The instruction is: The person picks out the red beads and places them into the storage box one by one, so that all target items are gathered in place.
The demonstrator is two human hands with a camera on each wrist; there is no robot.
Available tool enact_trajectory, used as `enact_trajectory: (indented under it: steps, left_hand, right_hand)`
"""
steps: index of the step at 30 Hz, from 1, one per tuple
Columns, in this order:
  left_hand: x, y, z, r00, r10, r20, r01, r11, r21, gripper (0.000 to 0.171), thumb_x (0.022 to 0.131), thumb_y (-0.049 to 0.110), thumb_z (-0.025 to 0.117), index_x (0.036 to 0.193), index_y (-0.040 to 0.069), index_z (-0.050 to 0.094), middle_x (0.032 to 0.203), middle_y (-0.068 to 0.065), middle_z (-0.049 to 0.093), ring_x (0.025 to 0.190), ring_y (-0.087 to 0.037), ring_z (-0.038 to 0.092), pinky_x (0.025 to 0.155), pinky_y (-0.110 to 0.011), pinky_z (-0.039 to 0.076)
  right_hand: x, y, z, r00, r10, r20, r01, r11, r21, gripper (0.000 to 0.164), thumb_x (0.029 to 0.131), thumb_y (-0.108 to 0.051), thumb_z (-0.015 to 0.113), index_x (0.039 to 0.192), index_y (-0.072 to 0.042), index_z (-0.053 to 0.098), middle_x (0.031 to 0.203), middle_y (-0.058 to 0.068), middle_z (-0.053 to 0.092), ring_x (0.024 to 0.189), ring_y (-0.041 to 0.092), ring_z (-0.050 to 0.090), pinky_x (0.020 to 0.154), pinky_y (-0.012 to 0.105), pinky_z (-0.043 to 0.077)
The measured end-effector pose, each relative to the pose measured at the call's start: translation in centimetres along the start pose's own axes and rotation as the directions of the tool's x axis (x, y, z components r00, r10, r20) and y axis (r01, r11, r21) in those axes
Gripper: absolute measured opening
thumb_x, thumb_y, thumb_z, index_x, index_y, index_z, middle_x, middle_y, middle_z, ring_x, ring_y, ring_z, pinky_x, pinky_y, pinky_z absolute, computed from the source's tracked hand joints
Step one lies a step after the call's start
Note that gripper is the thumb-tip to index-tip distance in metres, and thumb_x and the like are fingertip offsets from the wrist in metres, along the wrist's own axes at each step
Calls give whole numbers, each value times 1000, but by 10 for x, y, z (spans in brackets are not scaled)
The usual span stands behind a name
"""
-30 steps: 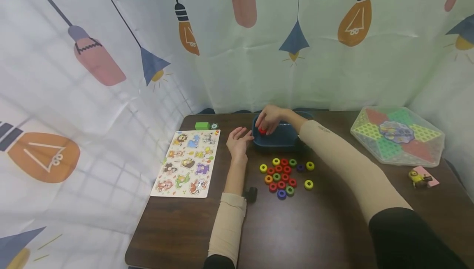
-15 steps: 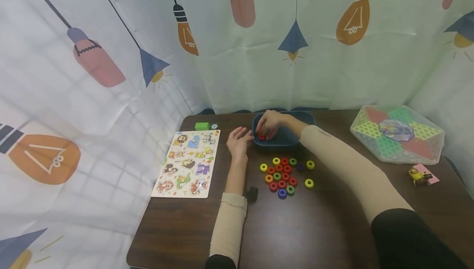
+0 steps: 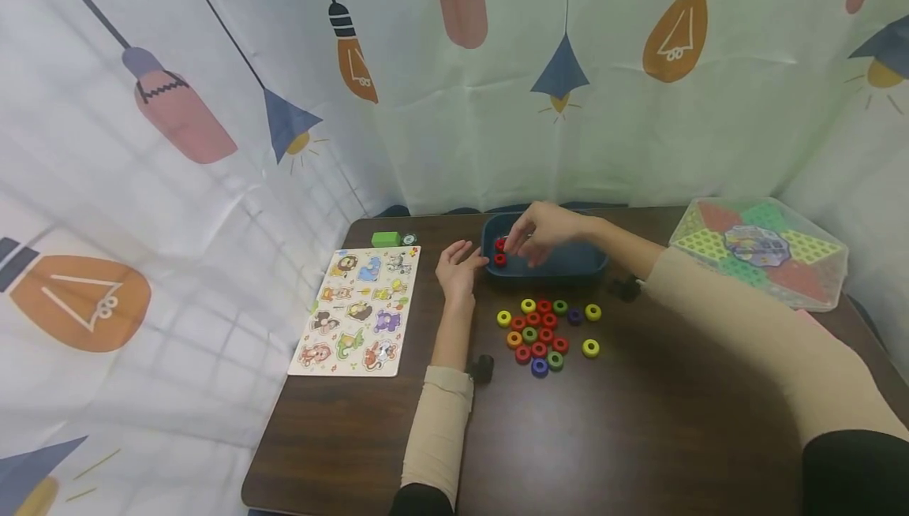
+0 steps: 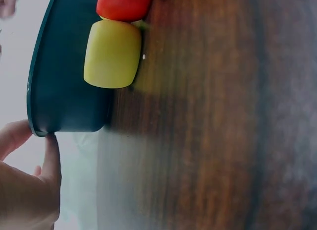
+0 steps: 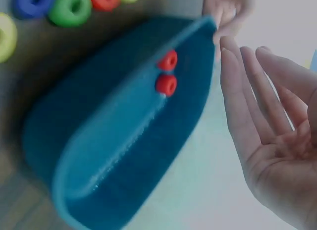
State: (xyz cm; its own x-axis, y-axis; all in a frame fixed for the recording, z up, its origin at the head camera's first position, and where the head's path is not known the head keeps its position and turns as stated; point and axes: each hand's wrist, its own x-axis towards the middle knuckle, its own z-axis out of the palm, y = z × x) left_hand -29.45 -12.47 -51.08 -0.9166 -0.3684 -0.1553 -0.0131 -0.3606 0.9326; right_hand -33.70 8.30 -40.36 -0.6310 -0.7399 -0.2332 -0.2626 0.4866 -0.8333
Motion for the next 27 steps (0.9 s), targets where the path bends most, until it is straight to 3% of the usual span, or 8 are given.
enact_trajectory:
  steps: [5, 8, 13, 19, 27]
  left_hand:
    - [-1, 1, -1, 1000, -1, -6, 1, 1000, 12, 64, 68, -19, 74, 127, -1, 55, 123, -13, 64, 106, -28, 68, 82, -37, 57]
    - [-1, 2, -2, 1000, -6, -5, 6, 1000, 22, 63, 70, -18, 74, 128, -2, 54, 121, -11, 65, 106, -27, 68, 86, -38, 56]
    - [-3, 1, -3, 999, -32, -3, 32, 999, 7, 59, 71, -19, 73, 124, 0, 57, 121, -12, 64, 106, -28, 68, 90, -42, 54]
    - [-3, 1, -4, 999, -39, -11, 40, 999, 19, 58, 70, -20, 74, 122, 1, 59, 120, -12, 65, 104, -26, 69, 83, -36, 58]
    - [-3, 4, -2, 999, -43, 3, 42, 999, 35, 58, 72, -18, 74, 124, 1, 57, 126, -16, 61, 104, -26, 69, 79, -31, 58]
  right_hand:
    - [-34, 3, 25, 998, 43, 42, -42, 999, -21, 22, 86, -2, 72, 102, -16, 76, 103, 4, 74, 79, 29, 73, 68, 40, 60]
    - [-51, 14, 44, 996, 74, 44, -73, 997, -20, 22, 83, -1, 74, 99, -16, 77, 101, 7, 74, 77, 29, 73, 66, 38, 60]
    - [-73, 38, 74, 997, 63, 41, -58, 991, -121, 22, 78, -2, 76, 95, -16, 78, 94, -2, 75, 70, 18, 71, 60, 33, 59]
    - [-86, 62, 97, 999, 34, 35, -26, 980, -196, 22, 78, -6, 78, 92, -22, 78, 88, -8, 74, 74, 8, 68, 61, 27, 57]
    - [-90, 71, 107, 994, 87, 73, -80, 993, -87, 23, 79, -5, 77, 92, -25, 78, 90, -7, 74, 67, 16, 70, 58, 32, 59]
